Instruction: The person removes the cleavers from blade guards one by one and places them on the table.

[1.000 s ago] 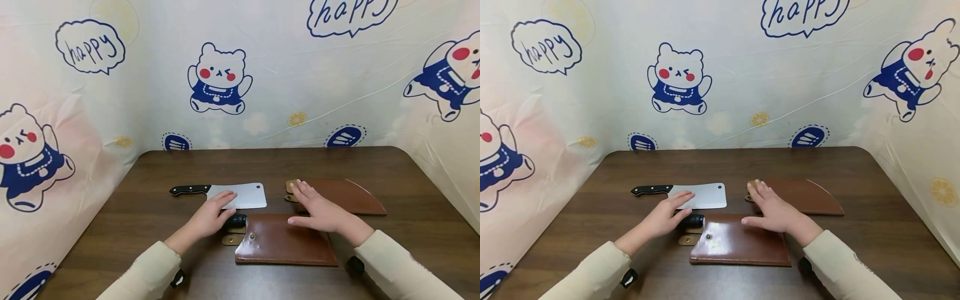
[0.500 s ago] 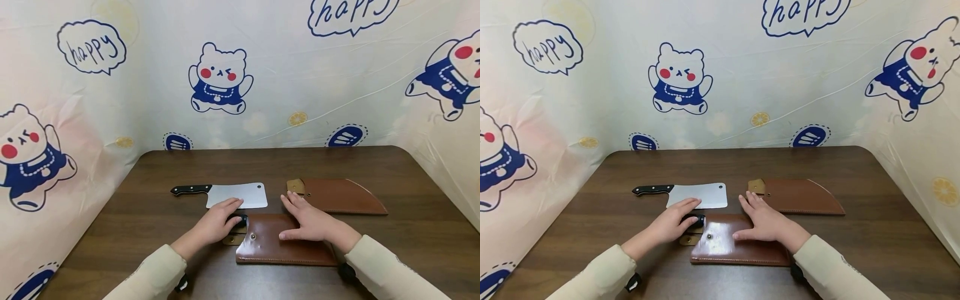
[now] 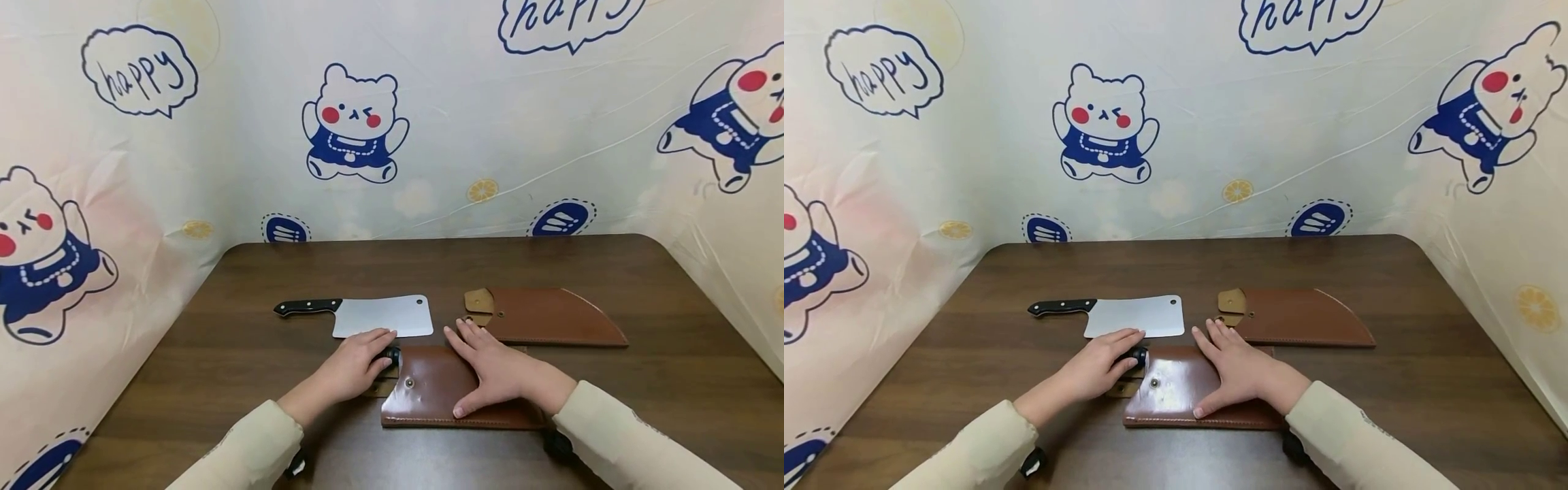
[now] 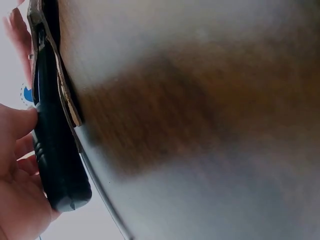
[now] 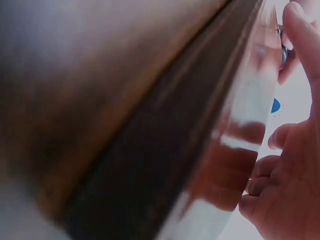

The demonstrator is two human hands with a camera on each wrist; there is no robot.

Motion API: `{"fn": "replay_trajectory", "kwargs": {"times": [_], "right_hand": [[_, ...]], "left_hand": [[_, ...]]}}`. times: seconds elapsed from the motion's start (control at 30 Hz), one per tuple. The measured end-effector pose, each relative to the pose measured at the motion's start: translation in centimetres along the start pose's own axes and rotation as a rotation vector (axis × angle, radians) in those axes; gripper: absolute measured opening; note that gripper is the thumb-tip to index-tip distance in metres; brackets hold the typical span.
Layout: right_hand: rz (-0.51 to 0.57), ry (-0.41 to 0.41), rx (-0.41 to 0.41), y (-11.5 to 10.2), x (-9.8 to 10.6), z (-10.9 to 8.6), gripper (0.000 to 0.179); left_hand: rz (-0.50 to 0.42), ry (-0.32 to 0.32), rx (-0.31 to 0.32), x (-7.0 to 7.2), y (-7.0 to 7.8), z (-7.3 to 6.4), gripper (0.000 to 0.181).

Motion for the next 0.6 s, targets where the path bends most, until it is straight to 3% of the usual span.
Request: {"fn": "replay_trajectory", "kwargs": {"times": [0.6], "right_hand": [[-0.097,-0.078,0.026,-0.69,-0.43,0.12,0.135]], "left_hand": [[0.047,-0.074,0.016,-0.44,-0.12,0.04,0.046]]}}
Point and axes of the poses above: each hand's wrist, its own z-axis towards the middle knuckle, its own x-axis out of the back of the hand, y = z × x, the point moved 1 cm from there along z, towards the middle knuckle, and after that the axes turned 10 degrees about -x, right-handed, at the moved point
